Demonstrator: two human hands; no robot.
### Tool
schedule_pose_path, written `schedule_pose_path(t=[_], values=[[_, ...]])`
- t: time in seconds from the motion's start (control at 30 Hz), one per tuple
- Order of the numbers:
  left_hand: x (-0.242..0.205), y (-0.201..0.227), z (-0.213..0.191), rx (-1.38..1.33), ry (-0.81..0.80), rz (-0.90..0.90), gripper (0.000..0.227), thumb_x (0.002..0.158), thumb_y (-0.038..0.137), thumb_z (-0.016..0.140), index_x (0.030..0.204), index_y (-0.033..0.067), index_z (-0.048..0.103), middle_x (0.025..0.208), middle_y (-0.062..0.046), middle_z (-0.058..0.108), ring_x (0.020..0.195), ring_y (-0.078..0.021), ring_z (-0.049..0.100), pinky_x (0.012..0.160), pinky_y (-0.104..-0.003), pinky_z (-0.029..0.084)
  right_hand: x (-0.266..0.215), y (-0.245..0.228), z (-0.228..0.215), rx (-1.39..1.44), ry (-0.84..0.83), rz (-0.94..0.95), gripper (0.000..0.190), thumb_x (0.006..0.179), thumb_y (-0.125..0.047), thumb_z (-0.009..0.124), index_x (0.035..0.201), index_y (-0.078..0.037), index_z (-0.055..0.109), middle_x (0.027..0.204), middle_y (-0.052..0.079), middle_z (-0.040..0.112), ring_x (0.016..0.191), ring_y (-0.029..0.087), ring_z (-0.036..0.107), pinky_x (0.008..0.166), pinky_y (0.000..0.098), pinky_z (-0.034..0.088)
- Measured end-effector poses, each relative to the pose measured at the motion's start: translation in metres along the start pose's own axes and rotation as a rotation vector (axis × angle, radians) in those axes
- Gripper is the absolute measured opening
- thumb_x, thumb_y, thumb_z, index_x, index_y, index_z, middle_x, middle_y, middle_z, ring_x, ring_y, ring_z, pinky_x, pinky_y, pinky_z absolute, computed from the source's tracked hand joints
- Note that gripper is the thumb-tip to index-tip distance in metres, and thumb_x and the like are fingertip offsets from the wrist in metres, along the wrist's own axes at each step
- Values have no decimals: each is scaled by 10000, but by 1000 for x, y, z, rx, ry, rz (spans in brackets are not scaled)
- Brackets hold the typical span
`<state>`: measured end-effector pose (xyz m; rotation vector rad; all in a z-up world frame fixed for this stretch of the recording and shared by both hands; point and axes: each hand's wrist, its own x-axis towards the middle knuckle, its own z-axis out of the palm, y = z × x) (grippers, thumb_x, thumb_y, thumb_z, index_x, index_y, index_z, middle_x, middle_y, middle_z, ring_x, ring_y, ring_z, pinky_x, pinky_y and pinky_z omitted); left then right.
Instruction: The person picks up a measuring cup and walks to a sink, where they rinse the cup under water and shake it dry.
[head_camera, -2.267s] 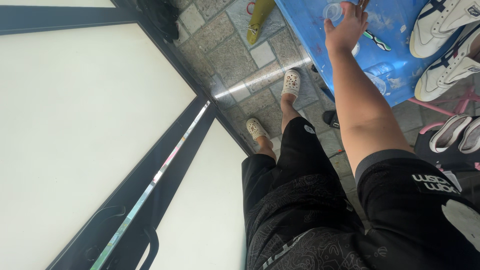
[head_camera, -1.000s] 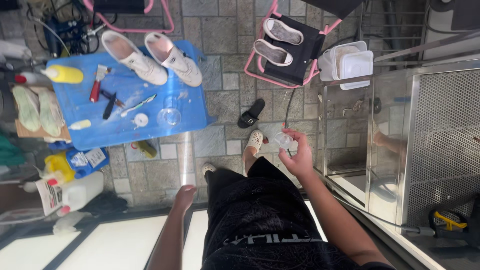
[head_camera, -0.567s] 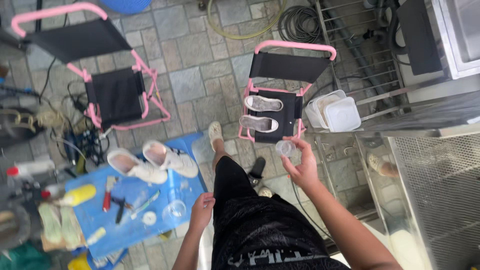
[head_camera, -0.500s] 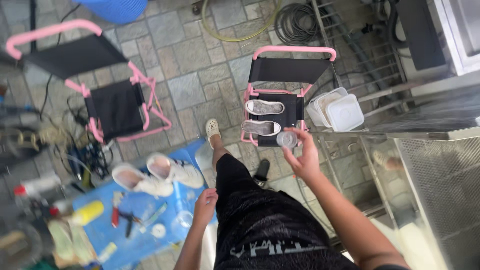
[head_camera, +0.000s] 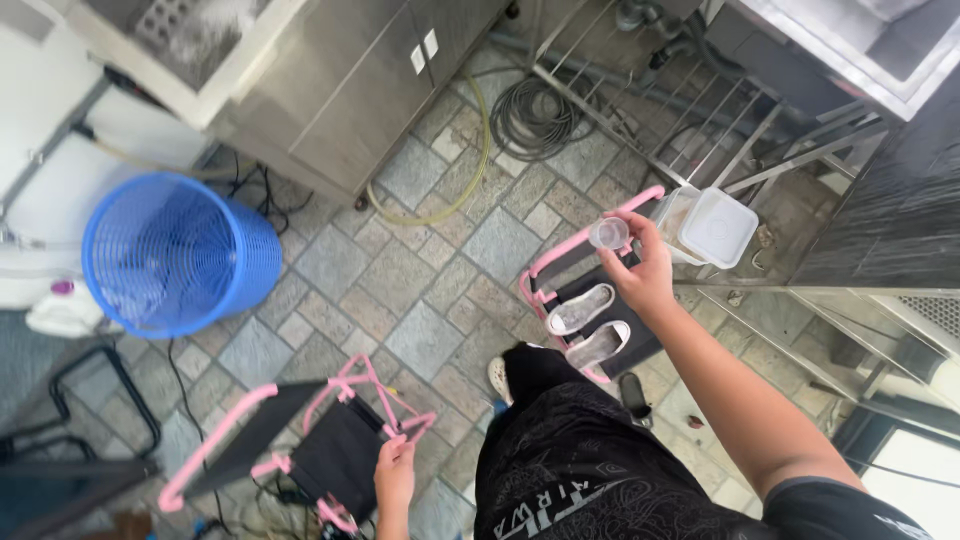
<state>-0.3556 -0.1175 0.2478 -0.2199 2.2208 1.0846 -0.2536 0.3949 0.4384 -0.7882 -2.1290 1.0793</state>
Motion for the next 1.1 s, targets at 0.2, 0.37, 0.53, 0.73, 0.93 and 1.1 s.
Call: schedule_pose_path(t=[0.2, 0.37, 0.53, 0.73, 0.93, 1.1], values=[[132, 146, -24, 8, -209, 257, 285, 950, 168, 668, 1195, 23, 667, 1111, -106, 745, 1016, -175, 693, 910, -311, 535, 94, 12, 9, -50, 291, -23, 498, 929, -73, 760, 1373, -9, 543, 1319, 123, 687, 1147, 219, 651, 1052, 344, 496], [201, 252, -18, -124, -261, -197, 318, 954, 144, 543, 1264, 131, 608, 1187, 10, 677, 1038, -141, 631, 816, -425, 573, 176, 35, 10, -159, 562, -118, 500, 960, -56, 719, 1413, -18, 512, 1341, 136, 647, 1212, 258, 638, 1105, 367, 496], [271, 294, -32, 221, -397, -121, 270, 988, 241, 552, 1200, 99, 640, 991, -32, 665, 880, -193, 628, 718, -414, 532, 240, 49, 6, -316, 681, -97, 510, 956, -44, 735, 1417, -22, 518, 1336, 162, 616, 1225, 276, 613, 1111, 382, 488], [377, 335, -19, 523, -785, -63, 323, 1031, 364, 547, 1078, 87, 706, 813, -34, 656, 736, -212, 615, 631, -402, 490, 299, 75, 4, -65, 780, -66, 495, 1014, -65, 681, 1466, -21, 484, 1314, 128, 651, 1170, 200, 644, 1092, 328, 513], [469, 490, 66, 748, -680, 193, 261, 971, 310, 625, 1056, 79, 714, 905, -87, 732, 838, -237, 682, 752, -387, 534, 337, 102, -13, -292, 889, 9, 510, 978, -23, 743, 1435, -14, 517, 1257, 121, 639, 1101, 198, 660, 1011, 328, 542], [515, 631, 207, 764, -623, 644, 263, 911, 275, 694, 1093, 88, 726, 1017, -101, 771, 960, -205, 720, 865, -347, 551, 362, 135, -51, -462, 943, 164, 544, 927, -63, 827, 1399, -6, 563, 1130, 113, 624, 987, 211, 617, 902, 333, 526]])
